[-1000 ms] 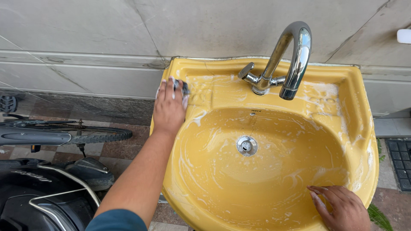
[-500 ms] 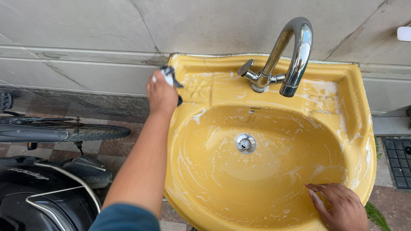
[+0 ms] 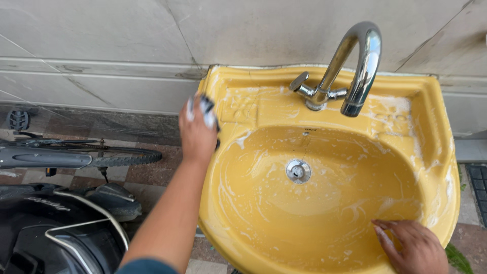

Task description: The person scrubs a yellow bathroom sink with a dark sponge, working the basin, rim, and faucet area while soapy water is present. The person repeatedly wipes and rinses the sponge and continues scrubbing different sections of the sink throughout the clip.

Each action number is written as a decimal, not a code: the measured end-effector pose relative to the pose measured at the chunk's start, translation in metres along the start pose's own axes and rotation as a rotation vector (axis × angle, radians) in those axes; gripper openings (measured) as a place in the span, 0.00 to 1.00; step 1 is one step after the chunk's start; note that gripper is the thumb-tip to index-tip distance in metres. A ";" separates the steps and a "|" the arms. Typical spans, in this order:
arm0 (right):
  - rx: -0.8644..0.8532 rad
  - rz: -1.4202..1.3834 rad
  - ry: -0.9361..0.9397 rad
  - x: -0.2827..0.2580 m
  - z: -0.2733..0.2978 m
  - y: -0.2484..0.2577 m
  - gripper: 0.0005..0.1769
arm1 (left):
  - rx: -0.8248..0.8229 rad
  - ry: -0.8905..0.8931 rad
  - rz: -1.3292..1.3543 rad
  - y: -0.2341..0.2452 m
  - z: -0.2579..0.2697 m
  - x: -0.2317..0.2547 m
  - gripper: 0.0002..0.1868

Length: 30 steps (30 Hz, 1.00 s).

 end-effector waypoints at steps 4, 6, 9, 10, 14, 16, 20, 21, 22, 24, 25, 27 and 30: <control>-0.022 0.045 -0.010 -0.004 0.001 0.002 0.16 | -0.090 -0.008 -0.030 -0.031 -0.082 0.018 0.40; -0.017 0.051 -0.013 -0.006 -0.001 0.003 0.16 | -0.096 0.054 -0.017 -0.039 -0.102 0.019 0.37; -0.046 0.084 -0.058 0.000 0.006 0.000 0.16 | -0.156 0.069 0.073 -0.045 -0.096 0.008 0.34; -0.055 0.101 -0.059 0.001 0.005 -0.002 0.16 | -0.110 0.007 0.042 -0.040 -0.089 0.008 0.34; -0.036 0.084 -0.036 0.001 0.007 -0.003 0.16 | 0.038 -0.175 -0.035 -0.011 -0.026 0.006 0.33; -0.003 0.056 -0.011 0.001 0.007 -0.002 0.16 | -0.033 -0.101 0.082 0.001 0.012 -0.004 0.35; -0.019 0.086 -0.051 0.006 0.010 -0.005 0.16 | -0.060 -0.175 0.012 0.024 0.082 0.004 0.37; -0.014 0.074 -0.032 0.005 0.012 -0.005 0.16 | -0.095 -0.136 0.044 0.025 0.091 0.003 0.37; -0.008 0.062 -0.012 0.004 0.011 -0.005 0.16 | -0.083 -0.145 0.035 0.028 0.095 0.005 0.36; -0.006 0.051 -0.010 0.003 0.011 -0.003 0.16 | -0.061 -0.167 0.017 0.028 0.096 0.008 0.36; -0.011 0.051 -0.028 0.004 0.011 -0.003 0.16 | -0.041 -0.157 0.024 0.026 0.091 0.009 0.37; -0.003 0.034 -0.032 0.001 0.010 -0.002 0.16 | -0.010 -0.144 0.039 0.017 0.069 0.010 0.39; 0.023 -0.002 -0.026 0.001 0.010 0.003 0.16 | 0.054 -0.295 -0.452 -0.011 0.023 0.025 0.33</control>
Point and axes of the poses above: each hand's wrist, its own z-axis away from the middle knuckle, its own y-axis out of the back of the hand, x = y × z, the point moved 7 cm from there along -z, towards the middle knuckle, and after that the axes turned 1 degree about -y, right-handed, at the moved point
